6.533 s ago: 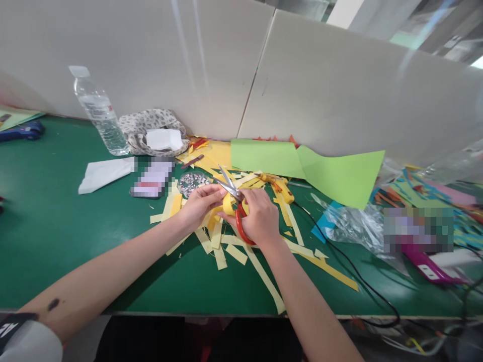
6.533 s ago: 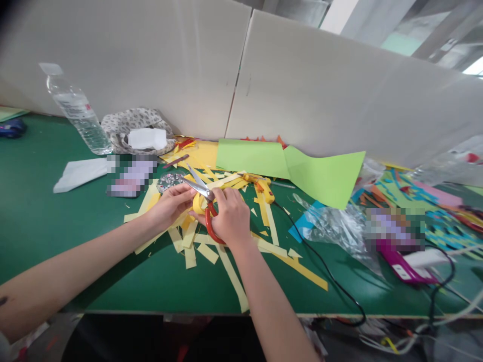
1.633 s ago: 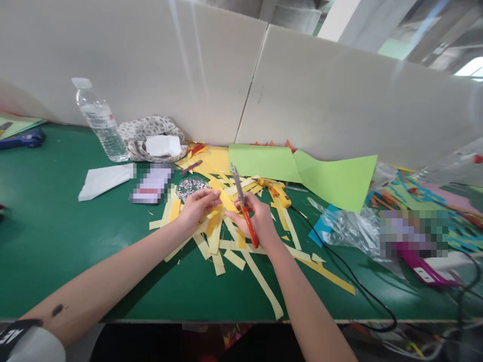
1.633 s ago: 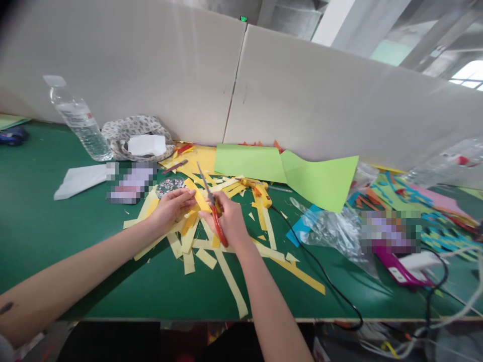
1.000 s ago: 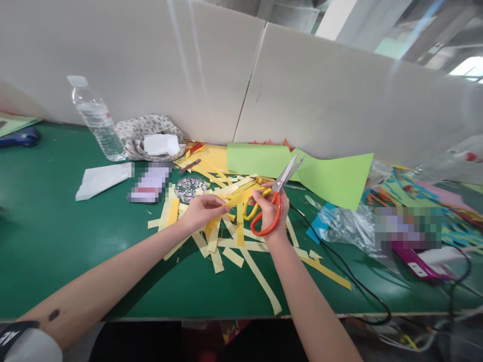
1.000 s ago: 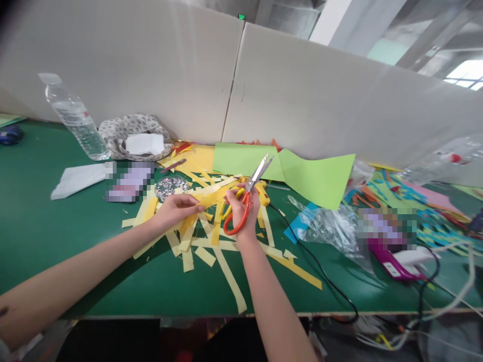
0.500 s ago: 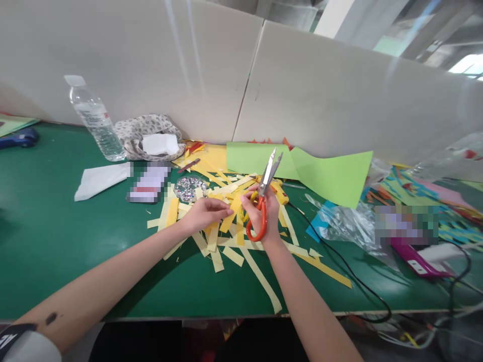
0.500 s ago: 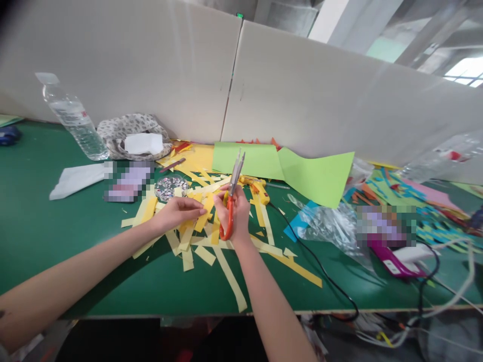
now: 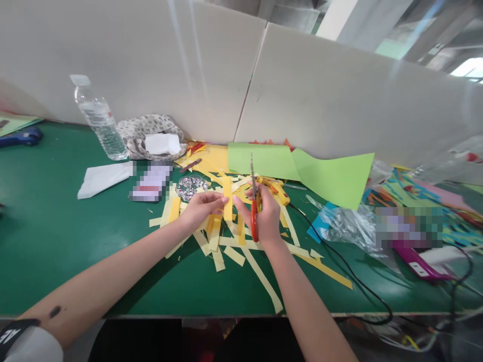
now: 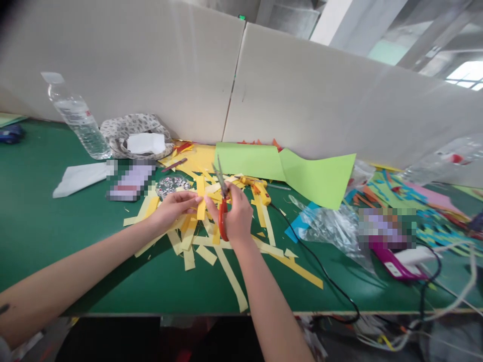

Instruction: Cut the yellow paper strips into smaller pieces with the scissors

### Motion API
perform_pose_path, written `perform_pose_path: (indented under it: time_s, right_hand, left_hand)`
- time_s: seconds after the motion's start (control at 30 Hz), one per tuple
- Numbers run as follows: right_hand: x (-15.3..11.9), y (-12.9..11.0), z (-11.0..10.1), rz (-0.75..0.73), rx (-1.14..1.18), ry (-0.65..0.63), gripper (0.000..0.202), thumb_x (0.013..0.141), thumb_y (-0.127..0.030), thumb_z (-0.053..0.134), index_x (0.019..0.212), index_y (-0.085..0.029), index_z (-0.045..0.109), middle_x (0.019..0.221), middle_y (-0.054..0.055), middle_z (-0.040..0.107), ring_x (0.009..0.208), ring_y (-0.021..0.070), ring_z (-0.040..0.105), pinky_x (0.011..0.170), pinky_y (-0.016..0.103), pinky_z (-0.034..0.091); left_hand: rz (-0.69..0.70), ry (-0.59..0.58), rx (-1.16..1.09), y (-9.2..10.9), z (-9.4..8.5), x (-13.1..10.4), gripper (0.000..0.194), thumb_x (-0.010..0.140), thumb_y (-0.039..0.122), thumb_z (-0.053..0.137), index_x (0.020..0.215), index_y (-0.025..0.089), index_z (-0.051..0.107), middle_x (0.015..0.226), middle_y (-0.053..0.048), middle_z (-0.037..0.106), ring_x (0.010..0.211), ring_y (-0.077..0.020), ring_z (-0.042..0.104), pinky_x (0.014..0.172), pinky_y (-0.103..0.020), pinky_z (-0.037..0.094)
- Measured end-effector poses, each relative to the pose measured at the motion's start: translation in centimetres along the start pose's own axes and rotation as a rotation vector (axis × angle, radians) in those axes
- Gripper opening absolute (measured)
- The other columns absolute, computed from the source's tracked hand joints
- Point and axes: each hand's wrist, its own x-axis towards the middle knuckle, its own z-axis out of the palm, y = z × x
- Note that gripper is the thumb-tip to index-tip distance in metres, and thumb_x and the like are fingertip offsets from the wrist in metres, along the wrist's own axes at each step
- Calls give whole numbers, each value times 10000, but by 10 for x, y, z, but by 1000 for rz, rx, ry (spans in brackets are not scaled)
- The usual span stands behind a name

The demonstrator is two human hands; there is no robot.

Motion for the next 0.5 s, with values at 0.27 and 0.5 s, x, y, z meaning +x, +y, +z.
perform_pose_path:
  time_s: [0.27,0.5]
  right_hand:
    - [-5,-7,5,-184,-344,-226,653,728,-620,543,1184,-153,500,936,92,619,881,233,533,725,324,433]
    - [-7,-11,8,-166,-463,-269,685,753,-646,478,1226,-150,459,937,113,596,891,259,498,694,326,395]
  left_hand:
    - [90,224,-330,3,-7,5,160,614,253,763,723,183,669,769,15,632,704,-79,580,675,-207,479]
    - [90,207,-370,3,-1,0,130,623,197,750,695,167,645,741,26,623,705,-78,586,698,-214,481]
